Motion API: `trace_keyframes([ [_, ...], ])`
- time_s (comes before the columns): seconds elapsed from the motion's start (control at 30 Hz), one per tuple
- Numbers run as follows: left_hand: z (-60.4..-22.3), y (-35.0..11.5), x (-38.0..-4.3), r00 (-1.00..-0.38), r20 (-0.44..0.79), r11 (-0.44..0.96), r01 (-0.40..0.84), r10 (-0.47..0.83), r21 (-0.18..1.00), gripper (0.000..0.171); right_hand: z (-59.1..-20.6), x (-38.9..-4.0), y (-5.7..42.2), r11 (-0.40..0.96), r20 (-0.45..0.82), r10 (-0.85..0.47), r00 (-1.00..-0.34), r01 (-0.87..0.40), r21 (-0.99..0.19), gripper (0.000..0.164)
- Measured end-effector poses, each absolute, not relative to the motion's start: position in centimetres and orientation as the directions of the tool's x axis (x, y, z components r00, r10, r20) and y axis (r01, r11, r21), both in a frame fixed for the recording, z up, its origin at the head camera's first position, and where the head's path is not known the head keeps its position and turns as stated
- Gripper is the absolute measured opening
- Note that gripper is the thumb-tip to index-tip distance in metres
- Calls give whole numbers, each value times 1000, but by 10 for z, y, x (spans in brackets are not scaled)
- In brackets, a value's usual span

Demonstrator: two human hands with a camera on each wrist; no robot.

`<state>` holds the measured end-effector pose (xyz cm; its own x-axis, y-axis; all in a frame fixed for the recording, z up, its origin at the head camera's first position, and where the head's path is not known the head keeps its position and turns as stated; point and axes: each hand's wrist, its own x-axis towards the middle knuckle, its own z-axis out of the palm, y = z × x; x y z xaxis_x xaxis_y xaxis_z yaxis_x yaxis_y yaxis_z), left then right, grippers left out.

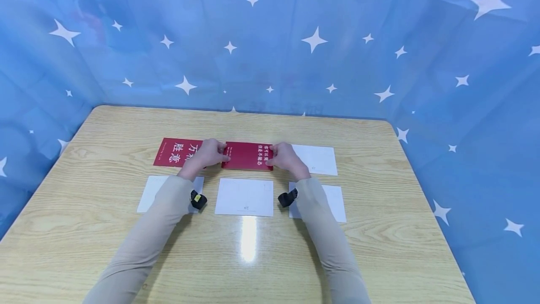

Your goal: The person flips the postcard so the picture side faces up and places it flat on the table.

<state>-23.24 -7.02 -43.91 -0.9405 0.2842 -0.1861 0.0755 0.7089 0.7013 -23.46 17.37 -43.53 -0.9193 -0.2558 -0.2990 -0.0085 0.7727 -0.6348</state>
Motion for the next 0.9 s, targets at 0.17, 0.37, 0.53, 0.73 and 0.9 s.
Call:
trace_keyframes([
  [0.17,-435,-66,-230,-944,-217,731,35,247,681,31,-433,-234,172,781,-310,-262,-914,-11,-625,58],
  [0.37,-434,-64,-232,-945,-216,757,48,246,652,31,-433,-234,171,802,-286,-270,-919,-51,-595,53],
  [0.53,-434,-61,-232,-947,-226,800,49,227,598,37,-433,-231,170,797,-280,-274,-920,-55,-601,53],
  [0.73,-434,-61,-230,-951,-218,811,54,220,583,31,-434,-230,168,811,-282,-269,-921,-58,-583,55],
  [0.9,-436,-63,-229,-962,-189,759,30,200,651,30,-436,-228,172,782,-272,-247,-930,-26,-622,54],
])
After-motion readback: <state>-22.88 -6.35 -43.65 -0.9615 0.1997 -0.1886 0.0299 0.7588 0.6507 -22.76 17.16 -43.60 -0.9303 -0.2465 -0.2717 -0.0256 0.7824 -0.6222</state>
